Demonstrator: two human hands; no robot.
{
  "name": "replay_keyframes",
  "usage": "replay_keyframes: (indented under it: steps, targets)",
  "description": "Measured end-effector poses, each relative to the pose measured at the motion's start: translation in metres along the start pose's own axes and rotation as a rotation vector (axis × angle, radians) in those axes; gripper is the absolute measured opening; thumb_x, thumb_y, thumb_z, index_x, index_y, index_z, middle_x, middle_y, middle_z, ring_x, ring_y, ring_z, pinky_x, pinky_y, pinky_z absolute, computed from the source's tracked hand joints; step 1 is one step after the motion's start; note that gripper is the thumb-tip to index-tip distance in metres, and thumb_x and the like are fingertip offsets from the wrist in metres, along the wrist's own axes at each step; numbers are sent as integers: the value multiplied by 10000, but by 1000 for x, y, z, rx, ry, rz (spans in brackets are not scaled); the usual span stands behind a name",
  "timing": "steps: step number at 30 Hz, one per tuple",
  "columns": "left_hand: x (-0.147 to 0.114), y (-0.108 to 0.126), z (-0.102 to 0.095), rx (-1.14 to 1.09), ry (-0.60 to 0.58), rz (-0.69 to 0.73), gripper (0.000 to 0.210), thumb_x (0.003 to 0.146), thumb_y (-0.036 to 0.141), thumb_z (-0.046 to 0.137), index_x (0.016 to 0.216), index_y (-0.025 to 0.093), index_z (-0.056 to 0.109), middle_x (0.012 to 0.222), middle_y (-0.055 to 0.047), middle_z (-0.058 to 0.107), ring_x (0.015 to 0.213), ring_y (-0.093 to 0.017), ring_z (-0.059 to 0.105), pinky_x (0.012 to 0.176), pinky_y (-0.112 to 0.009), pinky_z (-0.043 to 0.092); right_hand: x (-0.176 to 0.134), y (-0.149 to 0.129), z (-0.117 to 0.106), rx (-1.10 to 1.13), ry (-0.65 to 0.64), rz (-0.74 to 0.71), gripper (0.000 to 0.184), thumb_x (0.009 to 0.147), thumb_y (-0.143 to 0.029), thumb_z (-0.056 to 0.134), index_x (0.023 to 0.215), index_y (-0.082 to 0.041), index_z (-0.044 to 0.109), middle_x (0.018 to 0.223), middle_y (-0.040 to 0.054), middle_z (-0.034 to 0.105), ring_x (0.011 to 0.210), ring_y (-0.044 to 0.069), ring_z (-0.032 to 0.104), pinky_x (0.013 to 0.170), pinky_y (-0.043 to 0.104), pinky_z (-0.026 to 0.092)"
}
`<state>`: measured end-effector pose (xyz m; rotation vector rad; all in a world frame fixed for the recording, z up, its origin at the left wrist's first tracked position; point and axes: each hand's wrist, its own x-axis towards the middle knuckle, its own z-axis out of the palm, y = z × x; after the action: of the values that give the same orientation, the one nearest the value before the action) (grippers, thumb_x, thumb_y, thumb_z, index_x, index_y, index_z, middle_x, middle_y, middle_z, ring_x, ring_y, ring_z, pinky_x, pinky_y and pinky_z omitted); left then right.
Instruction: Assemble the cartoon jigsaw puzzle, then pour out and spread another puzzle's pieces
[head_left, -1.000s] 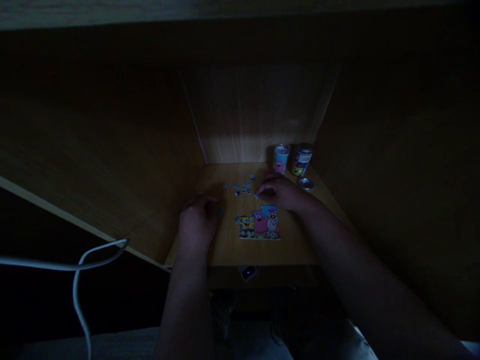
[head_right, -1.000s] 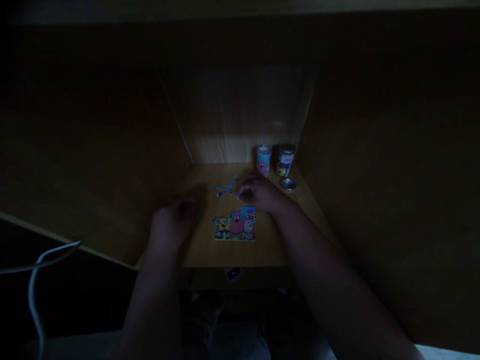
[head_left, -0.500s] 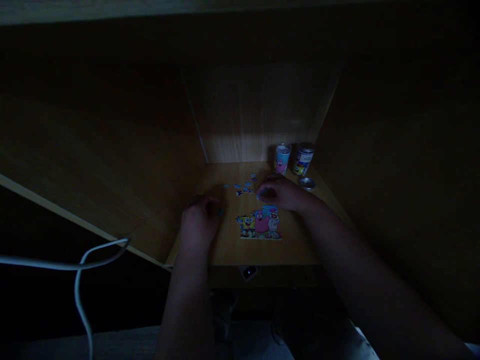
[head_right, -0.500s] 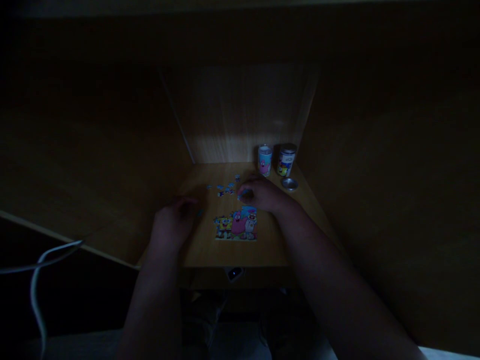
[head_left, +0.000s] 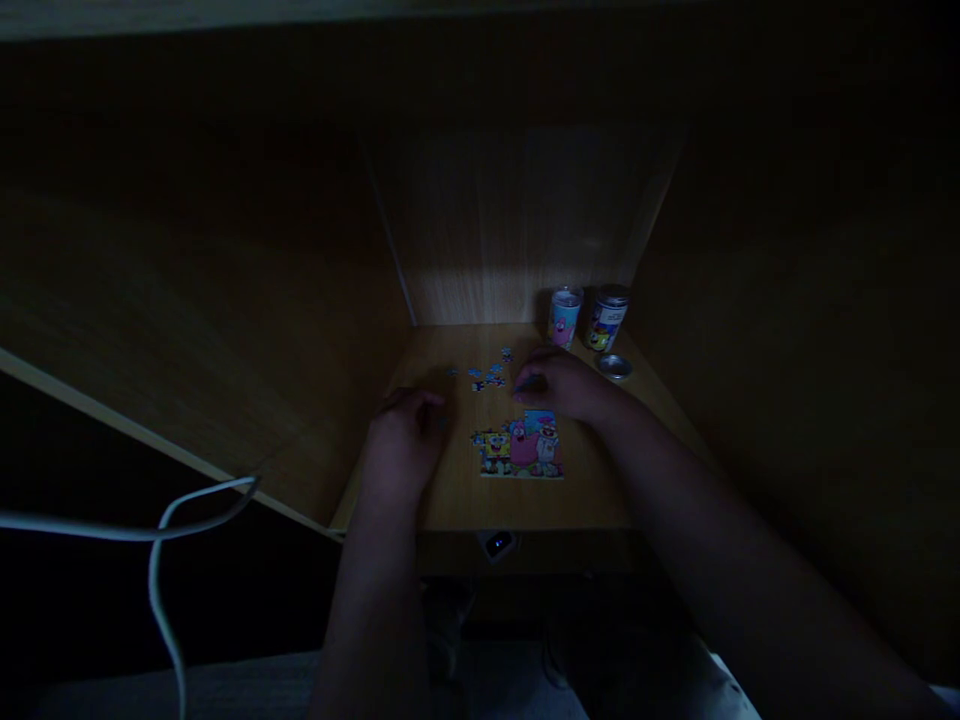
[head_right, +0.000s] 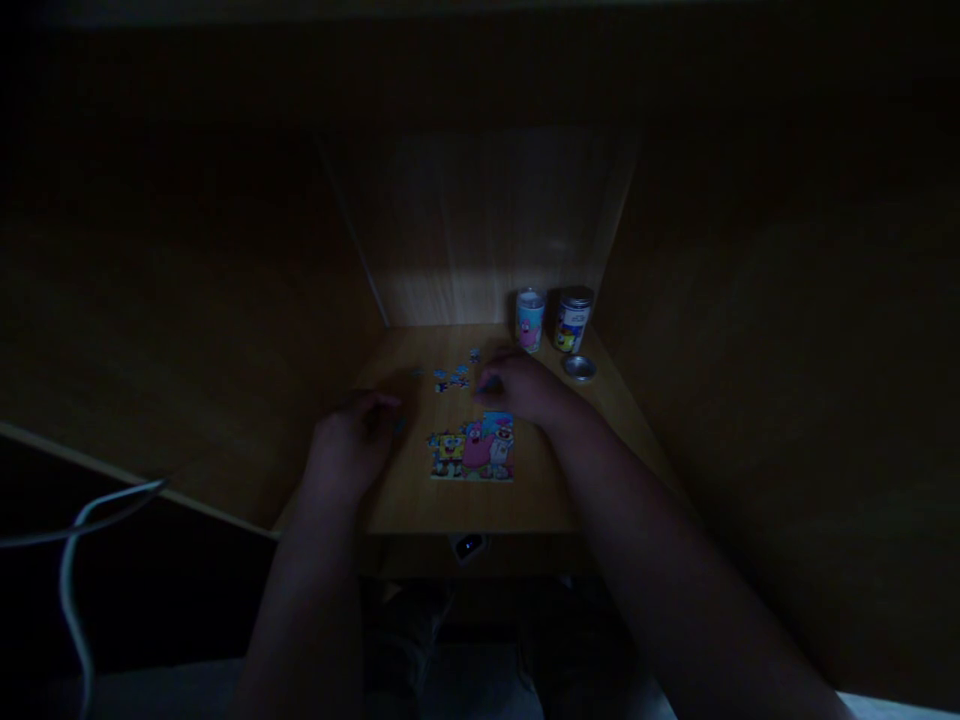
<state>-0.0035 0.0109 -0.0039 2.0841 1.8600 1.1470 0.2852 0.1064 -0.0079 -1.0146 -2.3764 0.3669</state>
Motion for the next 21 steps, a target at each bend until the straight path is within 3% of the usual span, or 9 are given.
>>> replay_keyframes:
  steps: [4, 7, 10, 16, 21]
  targets:
    - [-1, 4, 0, -16, -55, 118, 151, 1000, 198, 645, 1046, 219, 787, 1104, -87, 788, 1059, -275, 744, 1013, -447, 580, -1, 0, 0, -6, 0, 17, 98, 883, -266, 863, 953, -212, 820, 1022, 66, 768, 984, 220, 704, 924, 356, 535]
    - [-2, 9, 0, -48, -128, 222, 106, 971, 294, 777, 1065, 248, 799, 1147, -70, 780, 1143, -287, 714, 1047, -459, 557, -1, 1, 0, -10, -1, 18, 114, 886, -277, 857, 956, -196, 819, 1012, 70, 772, 964, 213, 706, 901, 339, 533]
    - [-4, 12, -1, -118, -227, 297, 306, 836, 339, 946, 1106, 288, 812, 1248, -57, 759, 1245, -304, 671, 1091, -478, 538, -1, 3, -1, -11, -6, 11, 117, 892, -279, 850, 964, -193, 816, 987, 65, 777, 946, 211, 707, 889, 336, 531]
    - [-6, 11, 0, -139, -403, 336, 507, 670, 372, 1058, 1115, 308, 823, 1369, -56, 732, 1349, -331, 624, 1179, -558, 459, -1, 1, -2, -30, -27, 13, 118, 922, -289, 838, 985, -191, 816, 994, 62, 788, 972, 209, 713, 910, 334, 531]
    - [-6, 13, 1, -74, -426, 334, 481, 661, 418, 1057, 1071, 307, 831, 1372, -61, 731, 1355, -344, 621, 1228, -616, 384, -1, -6, -5, -86, -32, 64, 121, 997, -286, 749, 1000, -188, 819, 1024, 70, 804, 980, 197, 718, 908, 308, 521]
